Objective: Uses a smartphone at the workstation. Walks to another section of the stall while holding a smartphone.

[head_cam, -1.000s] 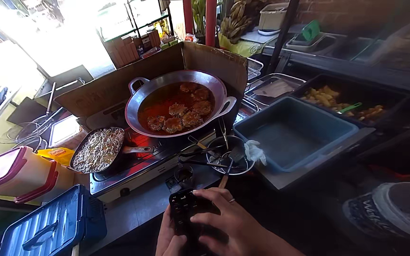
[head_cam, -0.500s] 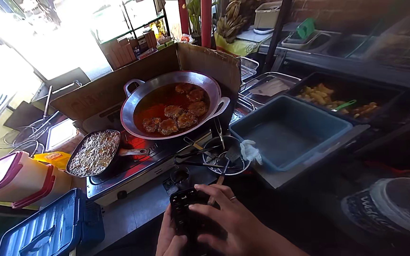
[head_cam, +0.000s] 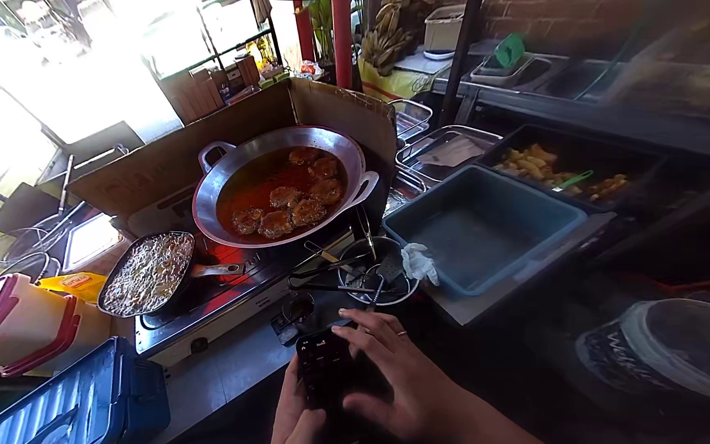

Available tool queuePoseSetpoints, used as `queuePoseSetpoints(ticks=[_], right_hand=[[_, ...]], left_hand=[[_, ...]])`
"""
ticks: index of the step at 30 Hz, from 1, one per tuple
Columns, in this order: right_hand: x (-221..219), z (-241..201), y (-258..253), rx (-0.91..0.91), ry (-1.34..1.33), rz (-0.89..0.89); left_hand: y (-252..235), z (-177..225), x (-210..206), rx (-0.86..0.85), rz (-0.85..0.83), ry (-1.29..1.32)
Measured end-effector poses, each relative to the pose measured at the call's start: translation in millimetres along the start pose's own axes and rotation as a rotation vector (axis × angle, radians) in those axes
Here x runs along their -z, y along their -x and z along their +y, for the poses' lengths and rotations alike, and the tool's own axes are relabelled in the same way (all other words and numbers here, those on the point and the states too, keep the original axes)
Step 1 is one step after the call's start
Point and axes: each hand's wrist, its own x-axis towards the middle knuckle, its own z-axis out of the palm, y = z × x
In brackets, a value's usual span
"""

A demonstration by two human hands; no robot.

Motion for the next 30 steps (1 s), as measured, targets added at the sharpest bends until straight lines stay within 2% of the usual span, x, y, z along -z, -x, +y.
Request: queuePoseSetpoints(ticks=[9,30], right_hand=[[-5,6,4,-0.037,-0.126,-0.002],[-28,-11,-16,-0.056,-0.173,-0.044]], left_hand=[[5,-5,0,0.007,-0.015,0.016],[30,3,21,-0.045,0.052,0.020]])
